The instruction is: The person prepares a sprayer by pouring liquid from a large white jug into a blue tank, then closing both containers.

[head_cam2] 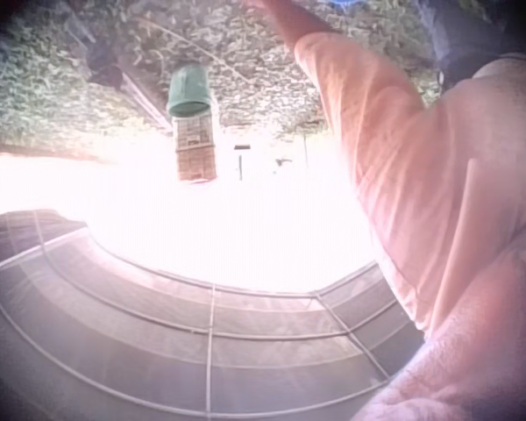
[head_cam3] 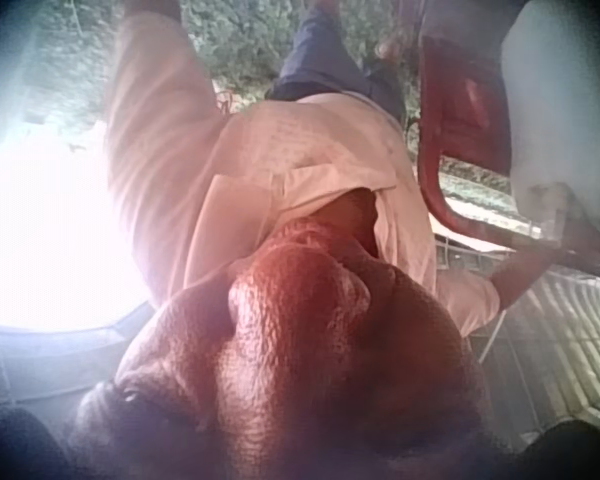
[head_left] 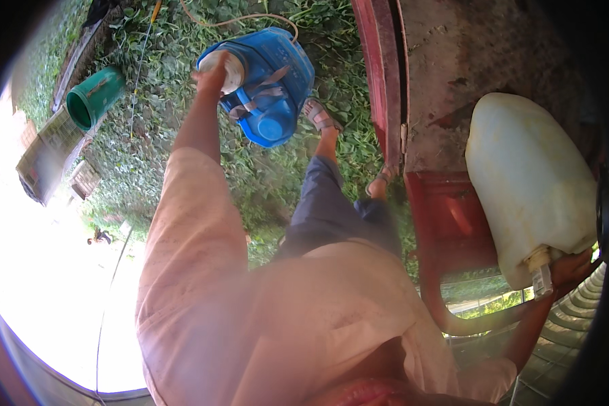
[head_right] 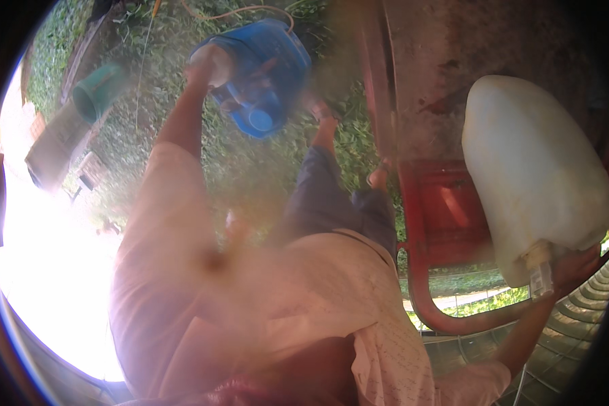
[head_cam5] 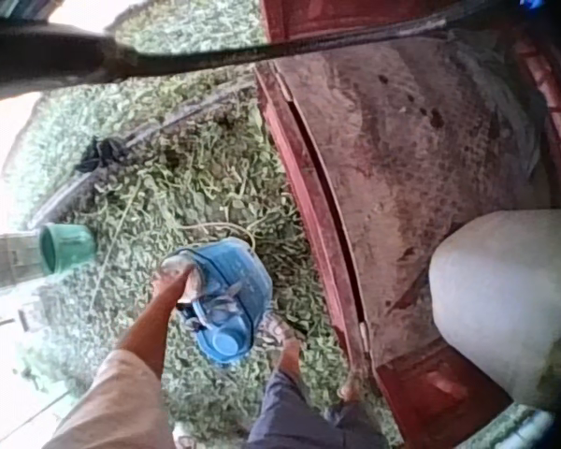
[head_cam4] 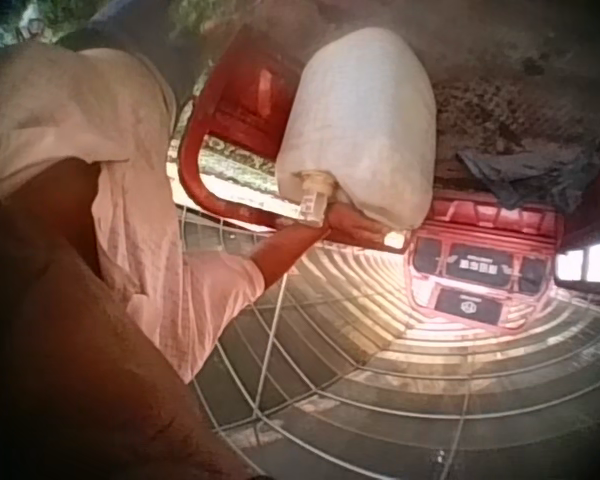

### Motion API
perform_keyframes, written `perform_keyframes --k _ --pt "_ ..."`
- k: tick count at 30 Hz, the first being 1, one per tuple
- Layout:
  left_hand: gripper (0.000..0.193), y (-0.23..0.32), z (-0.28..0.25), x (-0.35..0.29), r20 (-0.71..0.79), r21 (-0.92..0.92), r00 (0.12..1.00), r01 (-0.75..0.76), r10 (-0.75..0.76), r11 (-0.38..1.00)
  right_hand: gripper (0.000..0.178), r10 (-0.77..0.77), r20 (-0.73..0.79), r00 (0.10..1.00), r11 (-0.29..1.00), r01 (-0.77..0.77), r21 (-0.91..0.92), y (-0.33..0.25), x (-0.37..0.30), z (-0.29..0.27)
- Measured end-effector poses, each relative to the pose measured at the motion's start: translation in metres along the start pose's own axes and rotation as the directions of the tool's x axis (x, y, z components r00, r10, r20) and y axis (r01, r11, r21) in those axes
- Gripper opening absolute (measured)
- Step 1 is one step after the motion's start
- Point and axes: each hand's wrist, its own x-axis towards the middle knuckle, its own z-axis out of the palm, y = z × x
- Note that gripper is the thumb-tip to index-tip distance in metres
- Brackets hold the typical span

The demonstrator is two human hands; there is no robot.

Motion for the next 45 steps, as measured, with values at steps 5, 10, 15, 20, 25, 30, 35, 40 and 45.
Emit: perform_keyframes --k 5,10,15,20,25,30,35,40,45 --pt "0.103 -0.010 -0.020 0.002 0.288 -0.388 0.948 -0.012 0.133 0.922 0.034 -0.076 -0.144 0.987 0.993 0.088 0.075 -0.020 0.014 0.003" --pt "0.081 0.089 0.040 -0.114 0.259 -0.360 0.562 -0.699 0.786 0.618 0.036 0.075 0.006 0.997 0.992 -0.074 -0.101 0.053 -0.040 0.022" --pt "0.115 0.221 0.100 -0.277 0.329 -0.351 0.231 -0.870 0.916 0.346 0.031 0.190 -0.099 0.977 0.980 -0.183 0.072 0.018 -0.041 0.035" --pt "0.104 0.277 0.137 -0.358 0.133 -0.087 -0.107 -0.992 0.985 -0.096 0.026 0.238 -0.245 0.940 0.960 -0.190 0.203 -0.016 -0.021 0.040" --pt "0.049 0.206 0.058 -0.546 -0.179 -0.795 -0.674 -0.330 0.717 -0.509 0.028 0.464 -0.145 0.874 0.819 -0.360 0.447 -0.047 -0.006 0.004" --pt "0.063 0.166 0.085 -0.615 -0.217 -0.702 -0.700 -0.372 0.680 -0.607 0.030 0.504 -0.196 0.841 0.815 -0.388 0.431 -0.037 -0.007 0.017" --pt "0.038 0.155 0.111 -0.638 -0.173 -0.752 -0.598 -0.432 0.782 -0.497 0.035 0.493 -0.208 0.845 0.811 -0.360 0.461 -0.028 -0.009 0.023" --pt "0.039 0.152 0.120 -0.636 -0.239 -0.777 -0.636 -0.328 0.734 -0.538 0.034 0.479 -0.213 0.851 0.813 -0.339 0.474 -0.032 -0.013 0.020" --pt "0.042 0.171 0.093 -0.660 0.071 -0.902 -0.619 -0.375 0.783 -0.215 0.033 0.393 -0.217 0.893 0.916 -0.359 0.180 -0.050 -0.020 0.016"
